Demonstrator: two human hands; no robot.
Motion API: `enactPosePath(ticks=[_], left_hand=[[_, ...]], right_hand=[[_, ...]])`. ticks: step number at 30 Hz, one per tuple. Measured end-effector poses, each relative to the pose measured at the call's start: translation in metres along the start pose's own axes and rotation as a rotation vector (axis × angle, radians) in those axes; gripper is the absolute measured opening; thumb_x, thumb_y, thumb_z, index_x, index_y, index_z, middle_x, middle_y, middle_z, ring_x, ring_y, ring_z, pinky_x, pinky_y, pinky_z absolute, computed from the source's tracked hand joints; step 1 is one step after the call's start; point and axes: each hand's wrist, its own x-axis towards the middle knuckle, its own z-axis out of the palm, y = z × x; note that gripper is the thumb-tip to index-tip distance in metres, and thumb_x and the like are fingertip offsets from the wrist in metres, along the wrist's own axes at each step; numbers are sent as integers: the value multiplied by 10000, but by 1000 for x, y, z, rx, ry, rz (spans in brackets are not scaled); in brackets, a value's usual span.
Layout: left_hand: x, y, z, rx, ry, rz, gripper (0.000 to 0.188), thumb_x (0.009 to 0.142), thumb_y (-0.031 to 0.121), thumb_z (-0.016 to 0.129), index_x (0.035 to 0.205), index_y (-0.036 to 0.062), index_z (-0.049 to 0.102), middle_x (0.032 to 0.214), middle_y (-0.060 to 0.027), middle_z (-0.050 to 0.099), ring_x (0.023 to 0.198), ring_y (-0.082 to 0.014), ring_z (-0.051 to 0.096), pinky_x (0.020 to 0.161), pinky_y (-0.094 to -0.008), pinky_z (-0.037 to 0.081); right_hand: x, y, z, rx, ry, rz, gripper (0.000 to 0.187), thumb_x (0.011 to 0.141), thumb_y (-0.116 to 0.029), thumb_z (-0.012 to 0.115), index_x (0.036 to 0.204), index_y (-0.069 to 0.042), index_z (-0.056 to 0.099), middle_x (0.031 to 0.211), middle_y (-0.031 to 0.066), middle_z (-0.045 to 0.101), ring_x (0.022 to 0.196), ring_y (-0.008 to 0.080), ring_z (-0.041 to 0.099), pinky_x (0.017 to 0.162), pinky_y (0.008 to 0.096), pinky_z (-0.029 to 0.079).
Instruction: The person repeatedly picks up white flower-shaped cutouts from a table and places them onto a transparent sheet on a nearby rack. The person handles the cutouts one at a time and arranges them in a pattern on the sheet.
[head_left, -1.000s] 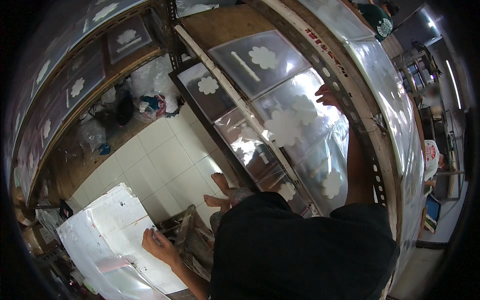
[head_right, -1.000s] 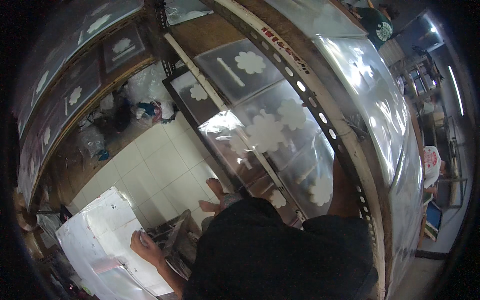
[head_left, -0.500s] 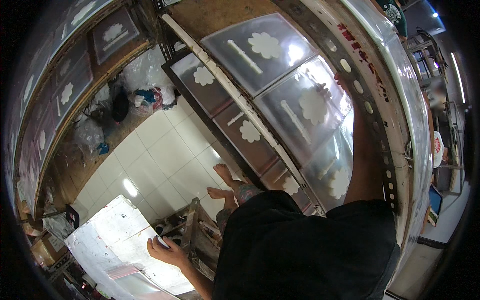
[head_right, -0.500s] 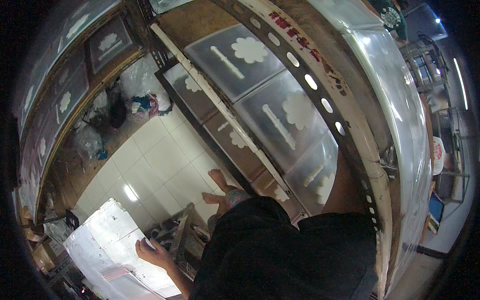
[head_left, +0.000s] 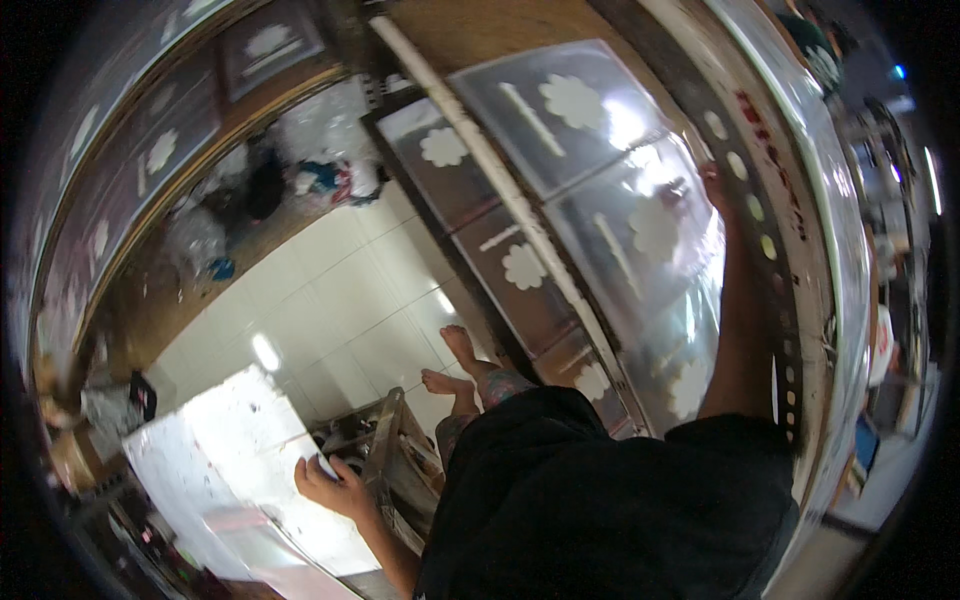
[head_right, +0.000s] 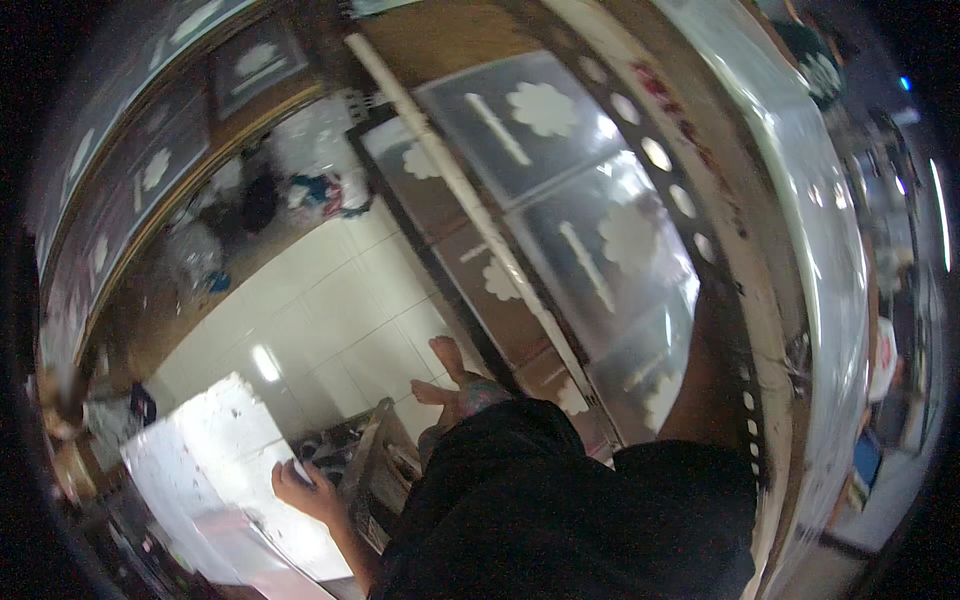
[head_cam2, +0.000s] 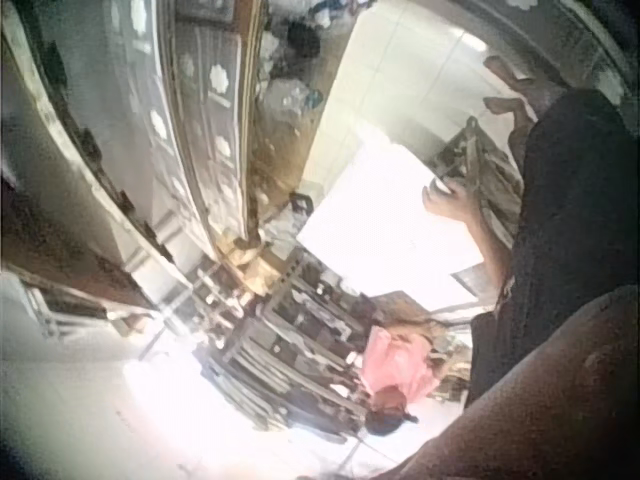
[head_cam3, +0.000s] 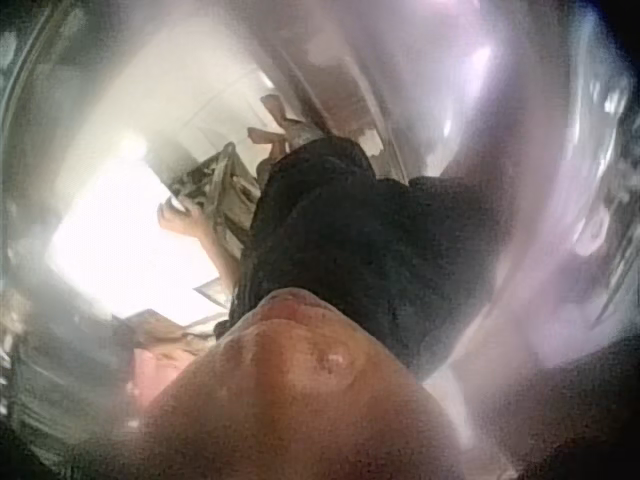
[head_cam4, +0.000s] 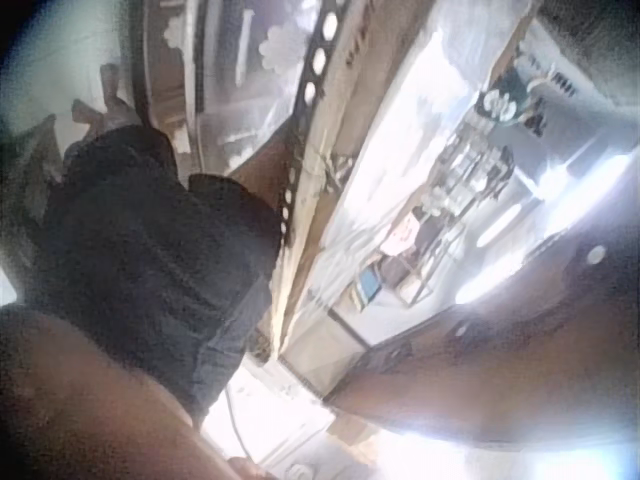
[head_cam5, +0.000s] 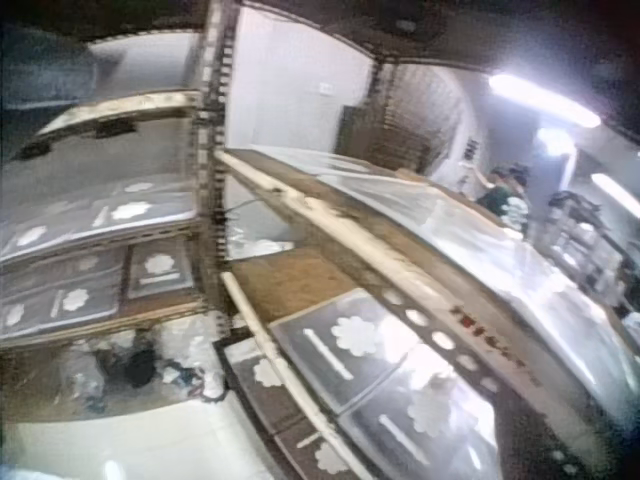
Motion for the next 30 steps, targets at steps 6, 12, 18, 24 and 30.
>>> enactPosePath(ticks=[6,12,18,24,30], left_hand=[[7,4,6,-107,6,-102,369,761,86,744,1100,16,615,1238,-232,547,1186,-427,498,1033,-531,375],[12,25,-35,-155,115,-124,328,780,114,742,1073,28,621,1206,-206,560,1151,-407,526,1014,-500,417],[-8,7,-27,-414,188,-186,375,780,107,724,1132,18,626,1273,-207,555,1221,-408,510,1056,-491,412],[-77,-9,-59,-86,274,-485,476,840,165,697,1261,-26,584,1410,-236,485,1352,-411,414,1156,-511,310],[-129,-21,-78,45,312,-705,517,872,207,673,1308,-39,544,1458,-243,446,1391,-420,374,1179,-552,246]], right_hand=[[45,92,-31,-553,345,-489,328,995,-190,527,1240,-4,641,1284,188,614,1232,308,542,1068,412,413],[4,-207,78,289,130,-295,291,981,-106,531,1229,15,623,1221,148,659,1124,300,638,998,381,485],[-96,-478,133,803,-514,-775,230,1005,-106,557,1206,-19,625,1122,82,660,967,172,665,891,307,501],[-196,-575,245,845,-959,-838,179,1019,-130,552,1143,-31,636,964,52,672,891,177,671,802,287,503],[-234,-498,389,605,-1344,-271,175,1007,-240,603,1078,-79,603,1009,74,654,789,211,658,688,345,532]])
